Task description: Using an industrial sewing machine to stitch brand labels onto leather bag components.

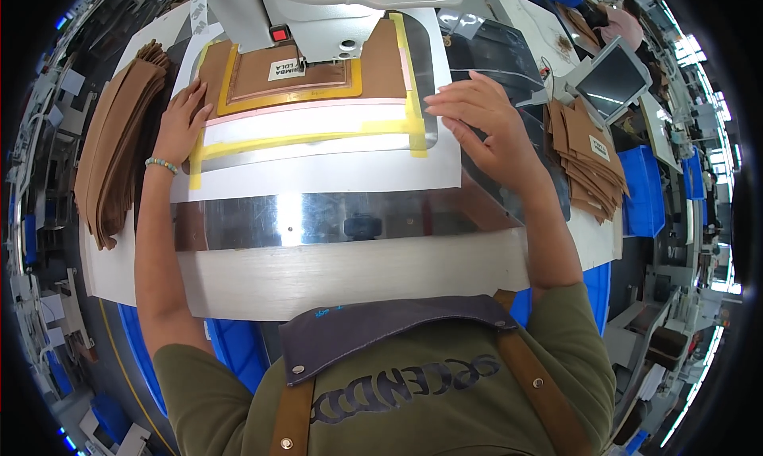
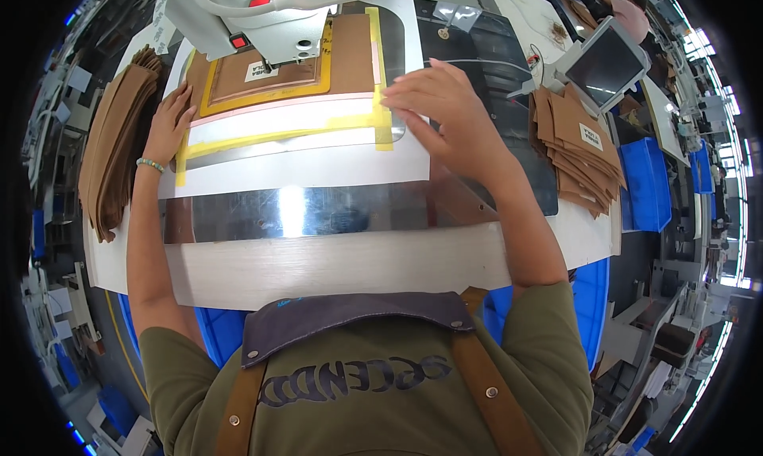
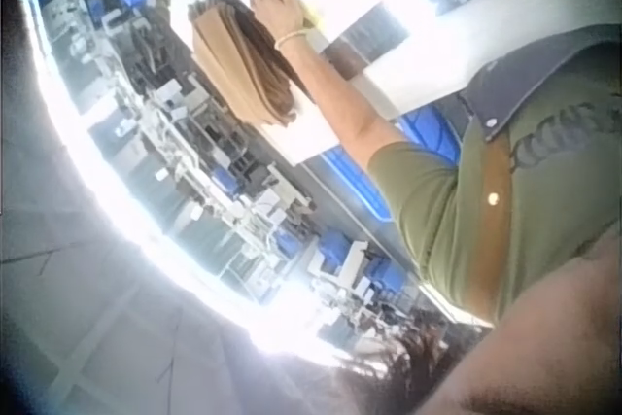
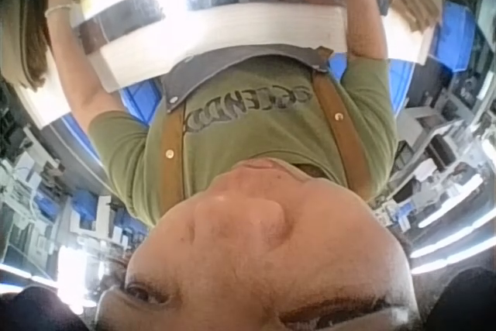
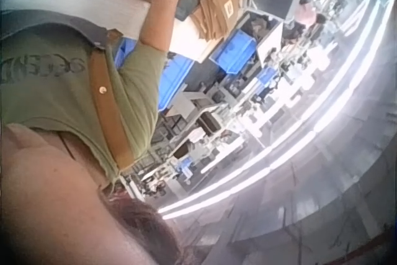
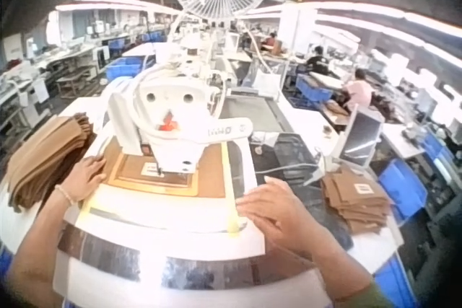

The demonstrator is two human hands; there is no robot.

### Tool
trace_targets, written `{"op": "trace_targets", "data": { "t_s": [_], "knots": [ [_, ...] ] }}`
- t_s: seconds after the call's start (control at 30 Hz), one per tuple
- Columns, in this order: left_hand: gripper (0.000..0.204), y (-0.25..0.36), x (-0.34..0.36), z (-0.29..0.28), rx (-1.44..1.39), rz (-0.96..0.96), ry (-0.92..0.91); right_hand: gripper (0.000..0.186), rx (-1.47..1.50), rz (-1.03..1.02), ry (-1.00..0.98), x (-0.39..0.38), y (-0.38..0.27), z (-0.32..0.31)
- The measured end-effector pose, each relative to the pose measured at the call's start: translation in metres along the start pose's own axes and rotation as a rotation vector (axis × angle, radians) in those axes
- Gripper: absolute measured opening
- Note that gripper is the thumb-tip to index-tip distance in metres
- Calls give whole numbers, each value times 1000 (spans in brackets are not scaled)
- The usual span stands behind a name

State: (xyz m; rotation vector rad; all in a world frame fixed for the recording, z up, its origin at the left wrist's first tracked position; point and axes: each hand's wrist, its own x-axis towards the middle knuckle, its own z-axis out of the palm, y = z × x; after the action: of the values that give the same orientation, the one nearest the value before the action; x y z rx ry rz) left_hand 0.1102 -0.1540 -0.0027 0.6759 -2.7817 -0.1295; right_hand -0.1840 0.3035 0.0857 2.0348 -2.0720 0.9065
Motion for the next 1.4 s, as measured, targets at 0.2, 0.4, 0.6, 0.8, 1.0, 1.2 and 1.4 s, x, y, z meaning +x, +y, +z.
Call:
{"op": "trace_targets", "data": {
  "t_s": [0.2,0.4,0.6,0.8,1.0,1.2,1.4],
  "knots": [
    [50,14,4,5,95,90,15,21,-78,191,-53,-40,23,-5],
    [48,59,18,31,121,163,71,12,-43,-86,-99,-20,18,21],
    [44,117,30,40,48,158,89,16,-44,-176,-244,-1,30,46],
    [48,158,40,61,-22,61,125,29,-112,-212,34,-11,39,77],
    [43,182,44,66,-112,-29,183,33,-144,-195,-162,-23,26,63],
    [27,197,39,68,-269,-110,446,23,-103,-268,-127,-26,20,58],
    [25,132,28,65,-584,-653,615,24,-168,-255,-231,-24,3,57]
  ]
}}
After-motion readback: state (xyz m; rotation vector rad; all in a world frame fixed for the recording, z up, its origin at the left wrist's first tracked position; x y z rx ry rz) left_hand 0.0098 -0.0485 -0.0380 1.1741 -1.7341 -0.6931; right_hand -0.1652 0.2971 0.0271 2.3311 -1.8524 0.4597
